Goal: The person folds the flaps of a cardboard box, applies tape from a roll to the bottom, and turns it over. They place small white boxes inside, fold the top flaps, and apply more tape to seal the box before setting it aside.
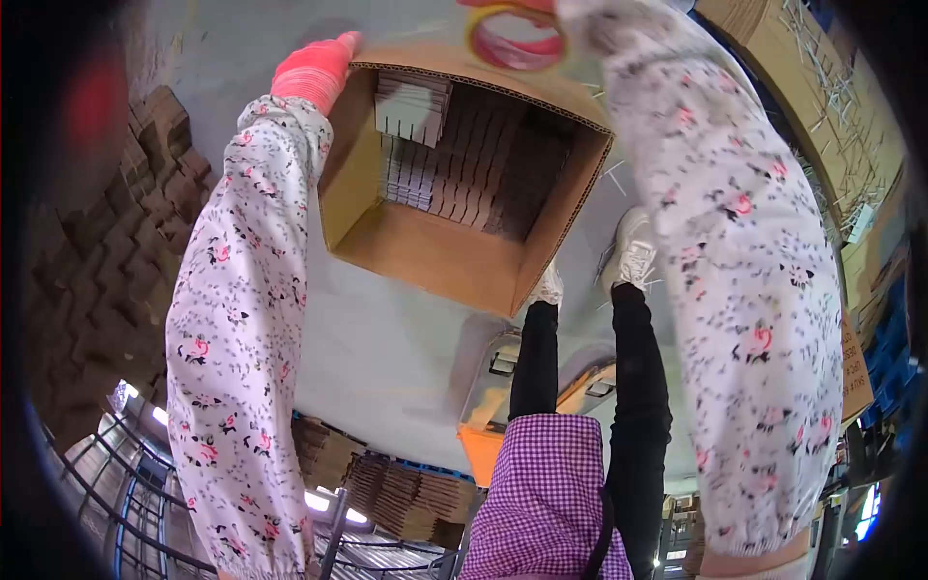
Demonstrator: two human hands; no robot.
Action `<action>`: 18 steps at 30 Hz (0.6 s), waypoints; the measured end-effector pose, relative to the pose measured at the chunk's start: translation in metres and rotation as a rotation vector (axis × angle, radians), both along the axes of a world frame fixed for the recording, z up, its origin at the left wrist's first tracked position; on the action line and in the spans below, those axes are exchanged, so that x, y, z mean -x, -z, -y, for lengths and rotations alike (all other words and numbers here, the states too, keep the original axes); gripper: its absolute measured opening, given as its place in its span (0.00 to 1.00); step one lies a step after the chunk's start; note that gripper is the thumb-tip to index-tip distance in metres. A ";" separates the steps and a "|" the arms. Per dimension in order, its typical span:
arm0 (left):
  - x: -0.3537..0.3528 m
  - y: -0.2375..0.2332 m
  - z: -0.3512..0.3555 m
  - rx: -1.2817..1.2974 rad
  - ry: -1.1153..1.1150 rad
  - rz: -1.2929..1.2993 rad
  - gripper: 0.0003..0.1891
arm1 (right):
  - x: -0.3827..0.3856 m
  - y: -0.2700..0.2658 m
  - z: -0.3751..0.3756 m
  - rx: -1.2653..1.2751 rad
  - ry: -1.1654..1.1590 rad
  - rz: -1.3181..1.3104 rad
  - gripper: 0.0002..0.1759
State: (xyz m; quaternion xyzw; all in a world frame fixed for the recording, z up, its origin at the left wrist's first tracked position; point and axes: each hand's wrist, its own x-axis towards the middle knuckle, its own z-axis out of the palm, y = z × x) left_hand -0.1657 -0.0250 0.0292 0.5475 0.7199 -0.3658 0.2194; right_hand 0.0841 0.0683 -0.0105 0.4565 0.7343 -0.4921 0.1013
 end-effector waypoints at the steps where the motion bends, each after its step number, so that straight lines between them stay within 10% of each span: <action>1: 0.003 0.006 0.000 -0.022 -0.078 0.003 0.27 | -0.022 0.047 -0.005 -0.157 -0.148 -0.160 0.31; 5: 0.020 0.025 0.000 -0.074 -0.168 0.066 0.31 | -0.060 -0.012 0.001 0.343 0.217 -0.067 0.26; 18: 0.004 0.010 0.008 -0.026 0.051 0.012 0.21 | -0.158 -0.017 0.015 0.489 0.327 -0.037 0.22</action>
